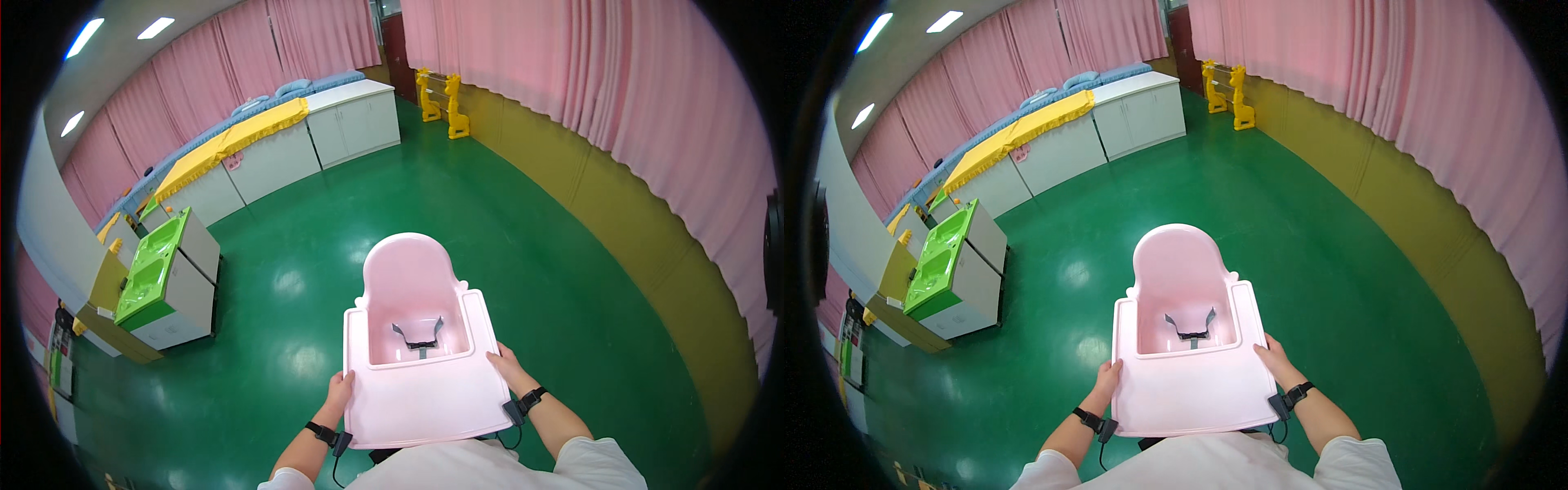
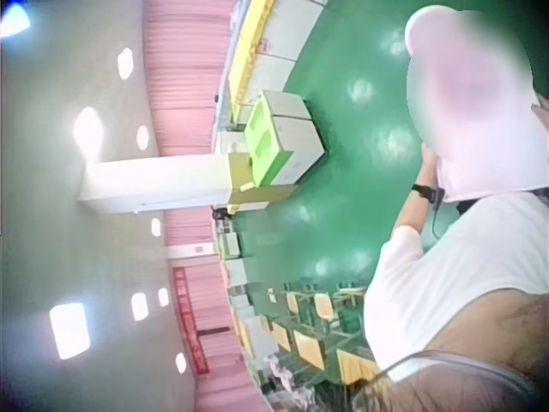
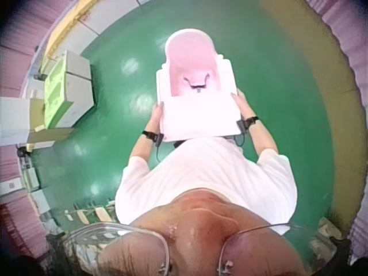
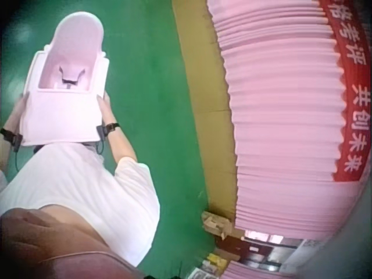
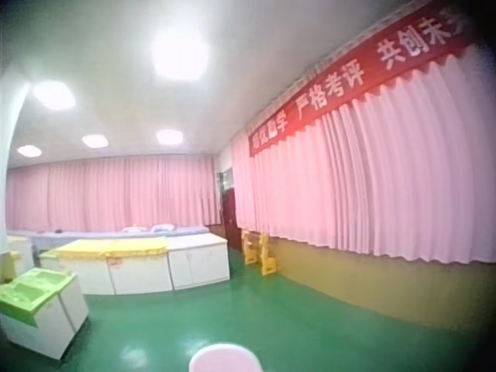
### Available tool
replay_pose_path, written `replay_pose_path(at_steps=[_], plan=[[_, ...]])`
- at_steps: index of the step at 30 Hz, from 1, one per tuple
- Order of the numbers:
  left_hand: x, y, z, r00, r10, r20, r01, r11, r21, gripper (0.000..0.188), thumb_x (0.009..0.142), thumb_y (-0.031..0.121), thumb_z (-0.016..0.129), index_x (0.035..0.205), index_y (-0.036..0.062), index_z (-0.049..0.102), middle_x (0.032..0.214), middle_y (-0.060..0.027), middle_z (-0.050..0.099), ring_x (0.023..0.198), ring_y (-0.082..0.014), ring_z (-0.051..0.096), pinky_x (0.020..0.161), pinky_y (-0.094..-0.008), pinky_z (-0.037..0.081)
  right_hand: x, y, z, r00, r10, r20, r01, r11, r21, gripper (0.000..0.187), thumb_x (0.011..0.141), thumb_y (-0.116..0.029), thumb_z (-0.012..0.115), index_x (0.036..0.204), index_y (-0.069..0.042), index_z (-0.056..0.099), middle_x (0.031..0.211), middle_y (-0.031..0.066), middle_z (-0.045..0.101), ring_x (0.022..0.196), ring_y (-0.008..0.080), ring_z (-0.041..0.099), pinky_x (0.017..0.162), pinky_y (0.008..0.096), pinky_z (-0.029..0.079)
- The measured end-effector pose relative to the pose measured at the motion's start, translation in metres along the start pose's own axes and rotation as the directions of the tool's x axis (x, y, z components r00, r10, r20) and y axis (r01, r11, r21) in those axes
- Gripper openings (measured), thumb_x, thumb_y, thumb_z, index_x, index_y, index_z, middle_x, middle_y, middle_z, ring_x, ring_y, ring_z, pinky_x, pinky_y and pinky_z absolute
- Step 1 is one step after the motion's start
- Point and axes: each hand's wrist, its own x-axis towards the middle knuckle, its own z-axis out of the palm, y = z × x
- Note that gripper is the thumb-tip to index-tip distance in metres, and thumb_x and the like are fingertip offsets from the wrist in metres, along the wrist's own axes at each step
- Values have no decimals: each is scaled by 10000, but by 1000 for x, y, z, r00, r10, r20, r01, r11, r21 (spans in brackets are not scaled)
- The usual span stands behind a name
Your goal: Arranging and organizing various chairs, including wooden chairs and pink baby high chairs, in a classroom.
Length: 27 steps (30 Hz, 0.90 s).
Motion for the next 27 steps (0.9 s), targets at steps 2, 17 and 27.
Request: replay_pose_path(at_steps=[2, 17, 27], plan=[[66, 25, 0, 1000, -4, -29, 6, 999, 49, 299, 875, 210, 511, 1007, -54, 560, 816, -59, 617, 673, -125, 558, 602, -262, 448, 72, -10, 9, 1000, -12, 6, 12, 1000, -23, 424, 846, -65, 499, 1249, 37, 419, 1124, 121, 559, 1002, 180, 541, 870, 294, 431], [578, 250, 132, 989, 21, 148, -6, 994, -105, 174, 869, 148, 534, 793, -8, 541, 645, 21, 479, 539, -58, 407, 460, -230, 317, 547, -148, -7, 992, 26, -126, -5, 986, 165, 444, 844, -75, 523, 1258, 37, 409, 1144, 111, 548, 1007, 179, 537, 881, 290, 420], [888, 377, 204, 996, 5, 91, -10, 998, 54, 230, 856, 186, 554, 773, -28, 553, 647, 17, 485, 551, -73, 419, 481, -234, 335, 882, -268, -20, 995, 34, -92, -22, 991, 131, 431, 851, -78, 506, 1253, 41, 406, 1145, 128, 543, 1007, 203, 538, 872, 305, 429]])
